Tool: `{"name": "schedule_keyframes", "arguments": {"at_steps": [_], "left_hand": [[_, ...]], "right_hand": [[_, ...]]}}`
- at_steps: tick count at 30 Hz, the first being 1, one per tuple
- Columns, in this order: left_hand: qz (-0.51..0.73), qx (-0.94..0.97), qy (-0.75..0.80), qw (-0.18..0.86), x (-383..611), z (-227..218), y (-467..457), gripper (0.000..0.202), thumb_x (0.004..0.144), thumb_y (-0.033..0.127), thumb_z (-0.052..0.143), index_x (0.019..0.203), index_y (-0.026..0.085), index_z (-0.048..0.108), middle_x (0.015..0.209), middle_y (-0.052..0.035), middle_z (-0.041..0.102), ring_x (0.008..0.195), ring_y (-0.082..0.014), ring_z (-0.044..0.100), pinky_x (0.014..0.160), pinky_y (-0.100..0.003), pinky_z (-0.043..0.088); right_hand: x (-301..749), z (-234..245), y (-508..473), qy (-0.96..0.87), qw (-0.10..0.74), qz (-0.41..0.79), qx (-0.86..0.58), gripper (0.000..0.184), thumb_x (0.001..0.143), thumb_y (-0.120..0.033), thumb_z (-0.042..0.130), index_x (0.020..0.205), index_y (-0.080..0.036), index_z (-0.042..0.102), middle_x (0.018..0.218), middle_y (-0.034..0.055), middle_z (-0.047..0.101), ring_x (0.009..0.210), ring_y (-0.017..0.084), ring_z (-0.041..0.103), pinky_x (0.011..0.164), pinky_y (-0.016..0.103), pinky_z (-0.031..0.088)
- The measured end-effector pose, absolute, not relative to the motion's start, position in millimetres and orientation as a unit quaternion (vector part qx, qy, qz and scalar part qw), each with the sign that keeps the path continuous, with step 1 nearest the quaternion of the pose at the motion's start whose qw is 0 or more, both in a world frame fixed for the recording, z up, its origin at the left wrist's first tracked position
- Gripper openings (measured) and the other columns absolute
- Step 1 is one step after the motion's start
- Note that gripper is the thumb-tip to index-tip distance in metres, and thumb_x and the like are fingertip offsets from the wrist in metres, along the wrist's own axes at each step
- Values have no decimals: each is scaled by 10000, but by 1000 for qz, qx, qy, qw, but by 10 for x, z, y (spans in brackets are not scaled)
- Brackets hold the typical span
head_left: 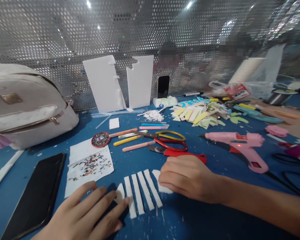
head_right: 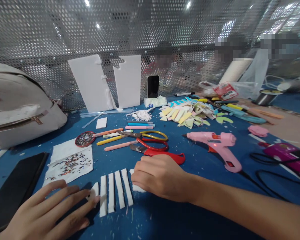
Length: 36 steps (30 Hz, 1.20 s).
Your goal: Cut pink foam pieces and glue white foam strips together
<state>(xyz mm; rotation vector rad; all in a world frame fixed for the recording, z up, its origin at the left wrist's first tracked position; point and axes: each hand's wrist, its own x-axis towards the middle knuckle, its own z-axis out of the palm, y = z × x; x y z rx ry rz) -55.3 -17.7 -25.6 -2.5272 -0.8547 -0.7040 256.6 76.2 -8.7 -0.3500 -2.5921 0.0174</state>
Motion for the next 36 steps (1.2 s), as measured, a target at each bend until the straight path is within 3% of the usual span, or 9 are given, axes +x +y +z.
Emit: {"name": "schedule_keyframes", "arguments": {"at_steps": [5,15,22,27,32,36], "left_hand": [[-242,-903,-299,193,-524,-207,-145,330,1100,288,433,1167,212,747,951,3,792,880,-185,627,1067,-367,319],[-259,-900,-294,191,-480,-135,-115,374,1101,307,433,1022,166,770,885,13,791,768,-163,649,936,-360,382],[-249,-902,-305,178,-528,-203,-119,326,1088,346,465,1142,205,754,961,10,784,860,-164,653,1084,-357,316],[-262,-905,-302,143,-599,-243,-166,318,1093,278,456,1209,128,712,1013,-32,781,930,-159,646,1115,-359,300],[-244,-918,-290,117,-633,-198,-152,347,1106,223,398,1288,39,629,985,-73,766,926,-150,639,1083,-366,309],[-238,-922,-280,121,-622,-167,-120,341,1107,257,409,1267,88,657,1006,-58,764,880,-158,637,1019,-372,335]], "right_hand": [[2544,-63,761,-951,283,5,-122,294,1077,-166,420,924,-179,670,830,18,713,740,134,590,675,264,412],[2518,-41,754,-950,293,0,-113,270,1054,-121,441,913,-165,668,834,22,712,726,138,577,663,263,408],[2531,-44,754,-952,286,1,-113,281,1062,-119,420,924,-167,660,837,23,710,735,136,585,673,256,410],[2529,-20,751,-953,280,-17,-115,312,1063,-94,382,927,-173,651,833,25,712,731,136,585,668,259,399],[2527,23,746,-956,268,-53,-109,308,1055,-74,369,951,-171,642,849,20,719,737,142,578,670,270,398],[2510,84,710,-957,255,-87,-110,368,1070,-92,320,933,-174,652,841,21,727,724,154,564,665,289,399]]}}
